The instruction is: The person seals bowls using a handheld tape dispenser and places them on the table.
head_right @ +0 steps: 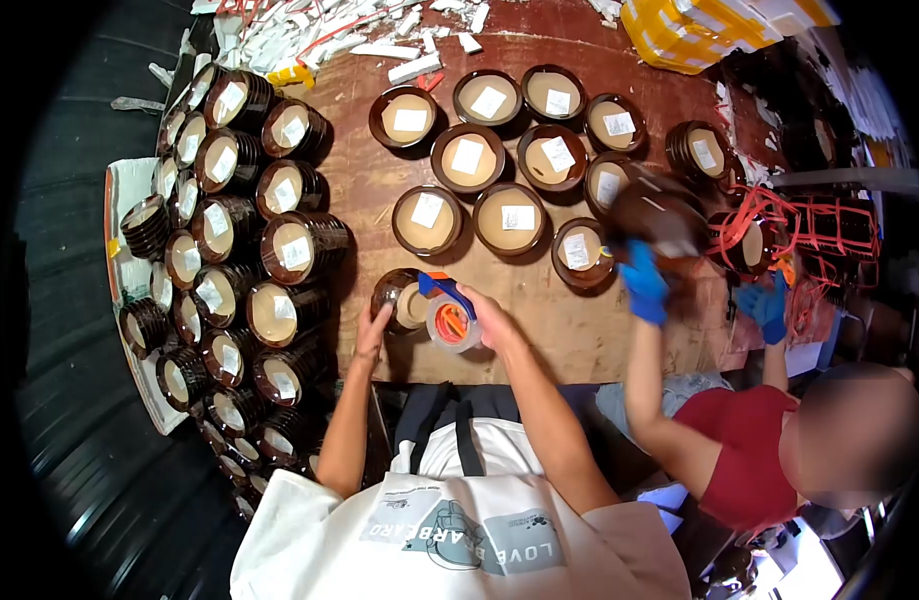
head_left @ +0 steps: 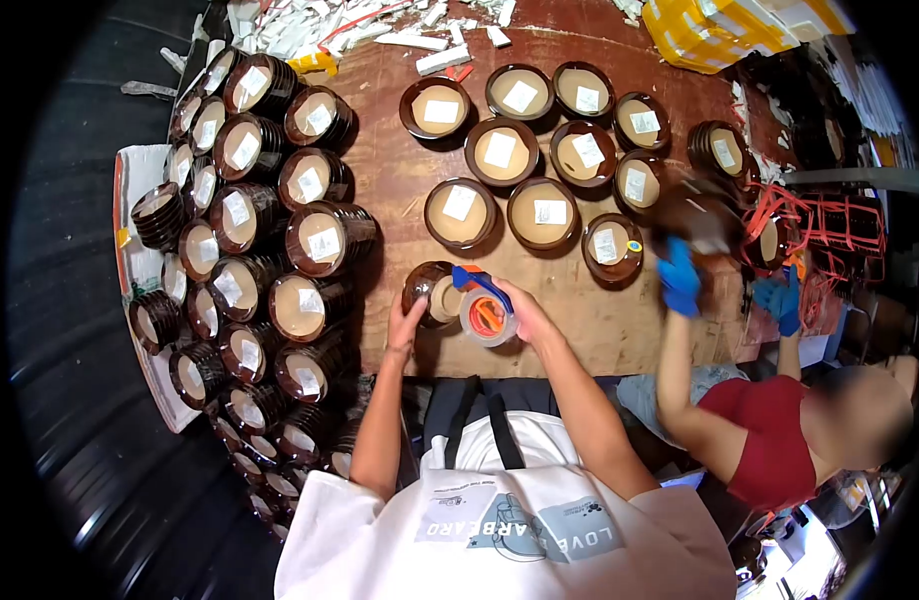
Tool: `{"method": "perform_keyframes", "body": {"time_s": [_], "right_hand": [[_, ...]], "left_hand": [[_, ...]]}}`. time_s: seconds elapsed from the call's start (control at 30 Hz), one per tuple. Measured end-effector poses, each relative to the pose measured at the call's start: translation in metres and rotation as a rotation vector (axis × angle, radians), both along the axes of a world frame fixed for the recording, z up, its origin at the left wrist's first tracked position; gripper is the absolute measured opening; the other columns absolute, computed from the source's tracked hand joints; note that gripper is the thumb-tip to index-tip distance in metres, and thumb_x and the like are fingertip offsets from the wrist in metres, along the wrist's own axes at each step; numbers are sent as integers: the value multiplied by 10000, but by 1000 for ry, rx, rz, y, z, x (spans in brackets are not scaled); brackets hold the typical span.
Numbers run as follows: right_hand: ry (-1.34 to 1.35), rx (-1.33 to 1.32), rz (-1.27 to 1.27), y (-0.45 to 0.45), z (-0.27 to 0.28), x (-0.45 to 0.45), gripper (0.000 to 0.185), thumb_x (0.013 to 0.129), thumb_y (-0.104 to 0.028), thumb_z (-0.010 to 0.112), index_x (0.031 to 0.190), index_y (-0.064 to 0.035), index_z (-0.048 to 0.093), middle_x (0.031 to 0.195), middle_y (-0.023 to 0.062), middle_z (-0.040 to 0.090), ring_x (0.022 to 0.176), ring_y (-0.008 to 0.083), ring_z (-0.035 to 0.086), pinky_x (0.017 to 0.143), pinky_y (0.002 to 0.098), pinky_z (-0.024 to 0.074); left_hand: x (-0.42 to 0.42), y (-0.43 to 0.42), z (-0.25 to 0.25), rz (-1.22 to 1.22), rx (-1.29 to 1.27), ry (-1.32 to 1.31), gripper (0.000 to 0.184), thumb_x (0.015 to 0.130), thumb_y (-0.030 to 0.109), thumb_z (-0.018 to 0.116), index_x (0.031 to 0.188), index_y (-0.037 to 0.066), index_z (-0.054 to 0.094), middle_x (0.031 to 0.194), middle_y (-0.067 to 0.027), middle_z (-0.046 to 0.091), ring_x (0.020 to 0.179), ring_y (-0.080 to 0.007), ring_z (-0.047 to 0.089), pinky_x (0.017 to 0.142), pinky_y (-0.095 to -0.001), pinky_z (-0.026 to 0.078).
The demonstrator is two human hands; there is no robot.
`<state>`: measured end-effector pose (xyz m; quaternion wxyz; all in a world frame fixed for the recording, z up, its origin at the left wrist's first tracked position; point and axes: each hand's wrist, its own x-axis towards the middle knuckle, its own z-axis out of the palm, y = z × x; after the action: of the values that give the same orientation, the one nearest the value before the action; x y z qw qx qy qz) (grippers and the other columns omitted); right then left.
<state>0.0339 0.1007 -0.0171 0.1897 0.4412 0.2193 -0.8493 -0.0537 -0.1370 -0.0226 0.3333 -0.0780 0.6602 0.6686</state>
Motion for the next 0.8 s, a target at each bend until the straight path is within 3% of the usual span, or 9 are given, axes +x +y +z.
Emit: {"method": "perform_keyframes", "body": {"time_s": [0.2, 0.33, 0.4, 0.47, 0.53, 0.6, 0.67, 0.73, 0.8], "right_hand": [[28, 67, -16, -15, 9, 2, 357, 1029, -395, 553, 1098, -80, 708, 739, -9, 632, 594, 72, 539, 553, 252, 469], [-72, 162, -126, -32, 59, 8, 411, 1024, -411, 572, 1138, -37, 699, 842, 16, 704, 683, 105, 630, 653, 244, 509], [-13, 237, -25, -43, 71, 37, 471, 1014, -393, 594, 1262, 2, 663, 1135, 88, 713, 966, 154, 679, 868, 290, 525], [-34, 400, 14, -55, 85, 61, 481, 1003, -410, 620, 1184, 29, 699, 1029, 56, 725, 897, 109, 649, 825, 265, 505], [-27, 625, 153, -70, 70, 88, 493, 1011, -429, 605, 1083, 42, 731, 927, 33, 716, 824, 94, 619, 773, 264, 495], [-64, 565, 117, -79, 81, 100, 518, 1010, -443, 602, 1017, 56, 738, 869, 18, 697, 778, 85, 590, 739, 264, 488], [-89, 532, 104, -83, 88, 111, 509, 981, -462, 623, 975, 33, 742, 811, 63, 712, 740, 117, 621, 715, 293, 499], [-55, 856, 468, -81, 90, 129, 501, 943, -484, 643, 928, 8, 738, 752, 136, 705, 704, 194, 666, 690, 337, 505], [-59, 879, 497, -76, 91, 145, 490, 947, -478, 636, 928, -1, 748, 744, 133, 712, 692, 193, 672, 682, 339, 509]], "left_hand": [[0, 4, -5, -63, -187, 8, 303, 932, 230, 733, 1132, 4, 706, 1035, -34, 726, 913, -117, 656, 842, -282, 526], [54, 33, -12, 325, -274, 180, 321, 886, 291, 796, 1018, 4, 740, 941, -51, 738, 815, -112, 658, 766, -283, 531], [66, 51, -25, 589, -328, -30, 385, 883, 372, 793, 1058, 32, 744, 932, -52, 727, 828, -137, 665, 745, -297, 543], [61, 58, -25, 795, -18, -518, 567, 919, 543, 683, 1250, 83, 661, 1113, -82, 722, 928, -228, 709, 784, -345, 592], [57, 34, -32, 535, 61, -570, 652, 935, 617, 607, 1321, 92, 606, 1193, -62, 704, 986, -234, 709, 792, -378, 608], [64, 24, -34, 449, -9, -579, 597, 950, 614, 580, 1275, 116, 642, 1173, -57, 716, 985, -230, 710, 790, -414, 611], [75, 20, -37, 688, 111, -747, 618, 941, 632, 578, 1253, 102, 641, 1139, -101, 719, 965, -280, 706, 750, -422, 617], [79, -3, -85, 895, 165, -977, 538, 979, 592, 538, 1239, 132, 642, 1238, -88, 691, 1108, -317, 668, 889, -508, 582], [70, -13, -69, 938, 152, -1117, 519, 994, 576, 524, 1247, 139, 643, 1232, -80, 696, 1115, -321, 665, 914, -532, 565]]}}
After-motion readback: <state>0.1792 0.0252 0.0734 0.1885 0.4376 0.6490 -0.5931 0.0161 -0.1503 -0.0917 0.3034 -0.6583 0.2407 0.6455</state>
